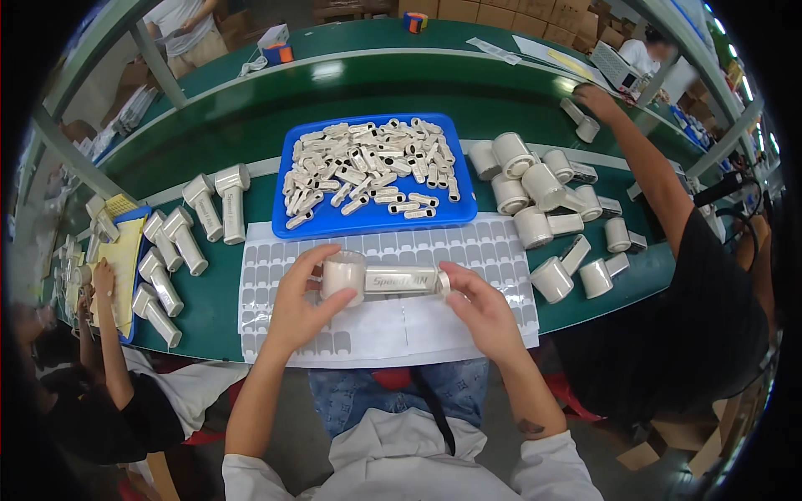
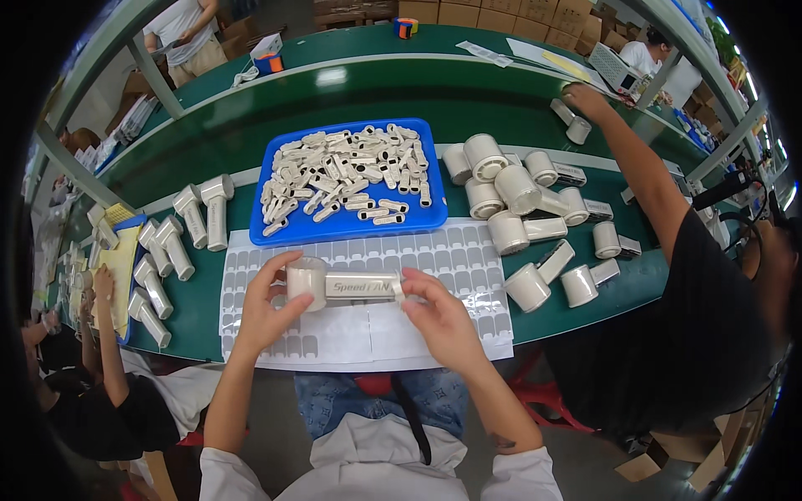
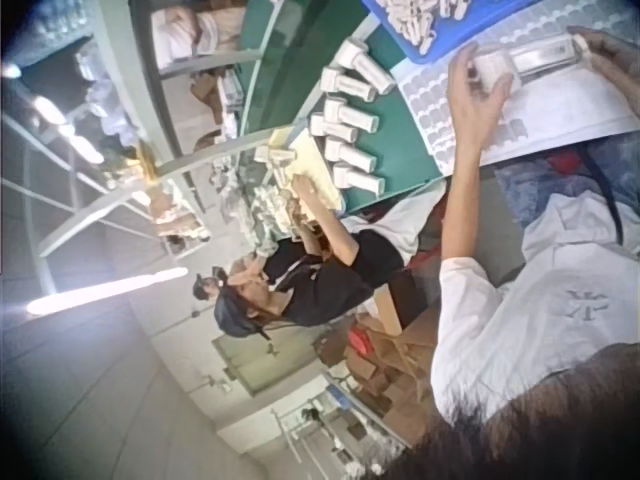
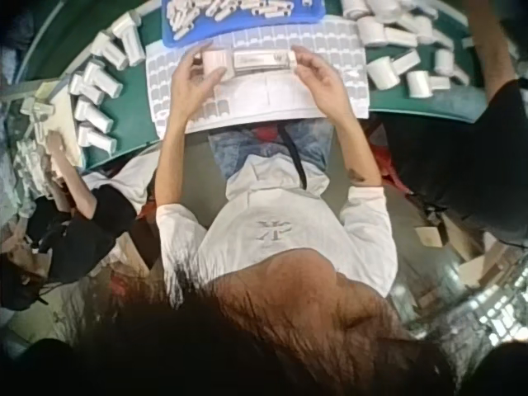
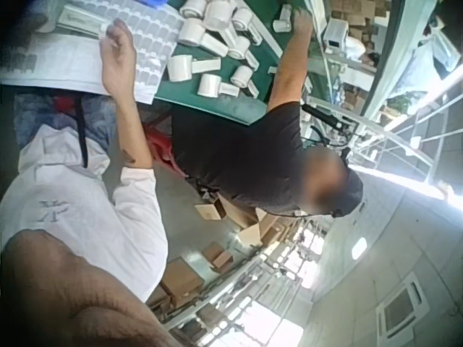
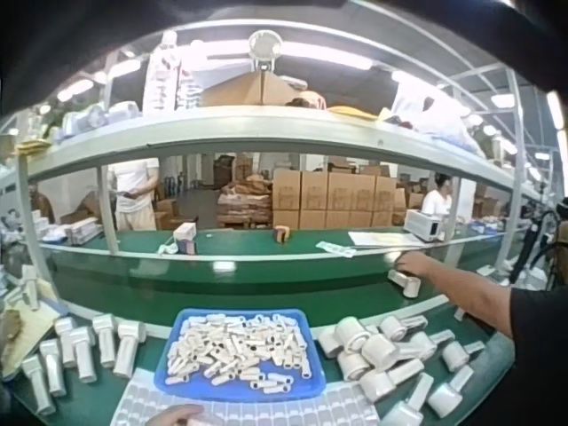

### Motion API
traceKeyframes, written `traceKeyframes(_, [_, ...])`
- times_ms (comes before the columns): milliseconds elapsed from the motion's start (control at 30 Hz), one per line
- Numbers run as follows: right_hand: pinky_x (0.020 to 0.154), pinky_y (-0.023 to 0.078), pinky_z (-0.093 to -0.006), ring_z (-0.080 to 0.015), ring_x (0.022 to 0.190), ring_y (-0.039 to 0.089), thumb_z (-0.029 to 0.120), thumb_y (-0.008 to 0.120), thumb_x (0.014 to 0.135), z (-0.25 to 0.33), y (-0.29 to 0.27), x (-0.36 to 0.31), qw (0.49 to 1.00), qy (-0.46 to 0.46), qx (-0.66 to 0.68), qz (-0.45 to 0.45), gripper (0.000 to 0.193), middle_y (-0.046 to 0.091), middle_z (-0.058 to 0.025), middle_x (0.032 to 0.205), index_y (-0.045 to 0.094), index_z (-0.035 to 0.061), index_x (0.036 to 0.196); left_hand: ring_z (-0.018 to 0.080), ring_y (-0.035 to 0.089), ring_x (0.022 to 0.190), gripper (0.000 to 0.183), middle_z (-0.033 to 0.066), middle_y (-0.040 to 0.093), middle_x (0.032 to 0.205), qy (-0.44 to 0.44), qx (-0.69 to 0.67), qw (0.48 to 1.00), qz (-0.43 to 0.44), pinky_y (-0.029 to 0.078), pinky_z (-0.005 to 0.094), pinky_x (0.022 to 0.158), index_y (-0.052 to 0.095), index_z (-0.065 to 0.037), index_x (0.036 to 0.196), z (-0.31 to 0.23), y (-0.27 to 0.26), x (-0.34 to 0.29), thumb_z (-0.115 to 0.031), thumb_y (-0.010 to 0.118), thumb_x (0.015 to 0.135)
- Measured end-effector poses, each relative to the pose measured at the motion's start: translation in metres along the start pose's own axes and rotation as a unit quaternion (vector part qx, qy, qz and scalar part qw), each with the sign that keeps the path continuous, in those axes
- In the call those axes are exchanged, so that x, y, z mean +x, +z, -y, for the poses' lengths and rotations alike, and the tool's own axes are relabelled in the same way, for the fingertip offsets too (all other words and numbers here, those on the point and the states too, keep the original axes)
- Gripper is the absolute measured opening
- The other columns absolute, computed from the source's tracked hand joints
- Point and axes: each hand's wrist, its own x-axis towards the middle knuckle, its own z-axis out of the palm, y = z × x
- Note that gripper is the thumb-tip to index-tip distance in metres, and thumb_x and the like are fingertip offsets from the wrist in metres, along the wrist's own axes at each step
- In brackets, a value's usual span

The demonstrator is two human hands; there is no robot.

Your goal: The person assembles small white electronic devices at a factory workstation. They pick up a cylindrical body and a circular component, insert the component into the body, and place the finished unit on the table. The process is repeated continuously with parts from a blue tray.

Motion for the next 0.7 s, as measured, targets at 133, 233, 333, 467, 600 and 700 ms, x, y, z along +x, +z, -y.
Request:
traceKeyframes(133, [0.102,0.041,-0.0316,-0.0195,0.125,0.048,0.006,0.054,0.097,-0.013,0.013,0.009,0.985,0.064,0.162,-0.008,0.028,0.048,-0.0174,0.140,0.053,-0.0012,0.124,0.0221,0.054,0.112,0.064,0.0115,0.050,0.132,0.048,0.046,0.997,-0.030,0.050,0.0335,0.087,0.050,-0.010,0.138,-0.003,0.005,0.005,-0.021,0.073,0.079])
traceKeyframes(233, [0.102,0.041,-0.0323,-0.0201,0.125,0.049,0.005,0.054,0.097,-0.008,0.008,0.005,0.993,0.023,0.112,-0.019,0.028,0.049,-0.0190,0.139,0.053,-0.0014,0.124,0.0211,0.052,0.115,0.061,0.0122,0.046,0.135,0.048,0.035,0.998,-0.009,0.048,0.0321,0.087,0.049,-0.007,0.140,-0.016,0.011,-0.001,-0.023,0.067,0.084])
traceKeyframes(333, [0.100,0.043,-0.0337,-0.0198,0.122,0.052,0.006,0.055,0.097,0.017,-0.003,-0.002,0.997,-0.005,0.079,-0.013,0.026,0.052,-0.0168,0.137,0.054,-0.0002,0.122,0.0215,0.055,0.112,0.060,0.0142,0.052,0.127,-0.002,0.040,0.999,0.012,0.050,0.0324,0.085,0.051,-0.002,0.135,-0.026,0.008,-0.009,-0.028,0.070,0.084])
traceKeyframes(467, [0.094,0.045,-0.0317,-0.0198,0.116,0.057,0.010,0.056,0.096,0.017,-0.010,-0.004,1.000,0.020,-0.004,0.009,0.023,0.060,-0.0108,0.127,0.058,0.0014,0.117,0.0217,0.063,0.097,0.057,0.0150,0.063,0.101,-0.087,0.049,0.995,0.006,0.052,0.0321,0.075,0.059,0.003,0.121,-0.032,0.010,-0.004,-0.035,0.074,0.082])
traceKeyframes(600, [0.090,0.047,-0.0327,-0.0239,0.114,0.059,0.010,0.059,0.093,0.019,-0.003,-0.008,0.994,0.036,-0.107,-0.006,0.023,0.061,-0.0130,0.124,0.060,0.0031,0.115,0.0256,0.065,0.087,0.043,0.0129,0.065,0.093,-0.108,0.100,0.989,-0.004,0.051,0.0340,0.079,0.066,-0.001,0.104,-0.032,0.020,0.002,-0.037,0.074,0.081])
traceKeyframes(700, [0.086,0.049,-0.0339,-0.0274,0.108,0.060,0.009,0.062,0.090,0.026,0.004,-0.001,0.973,-0.030,-0.228,-0.013,0.023,0.061,-0.0133,0.120,0.061,0.0036,0.112,0.0250,0.062,0.098,0.035,0.0136,0.064,0.105,-0.030,0.152,0.987,-0.051,0.048,0.0331,0.086,0.067,-0.002,0.101,-0.015,0.019,0.004,-0.031,0.074,0.081])
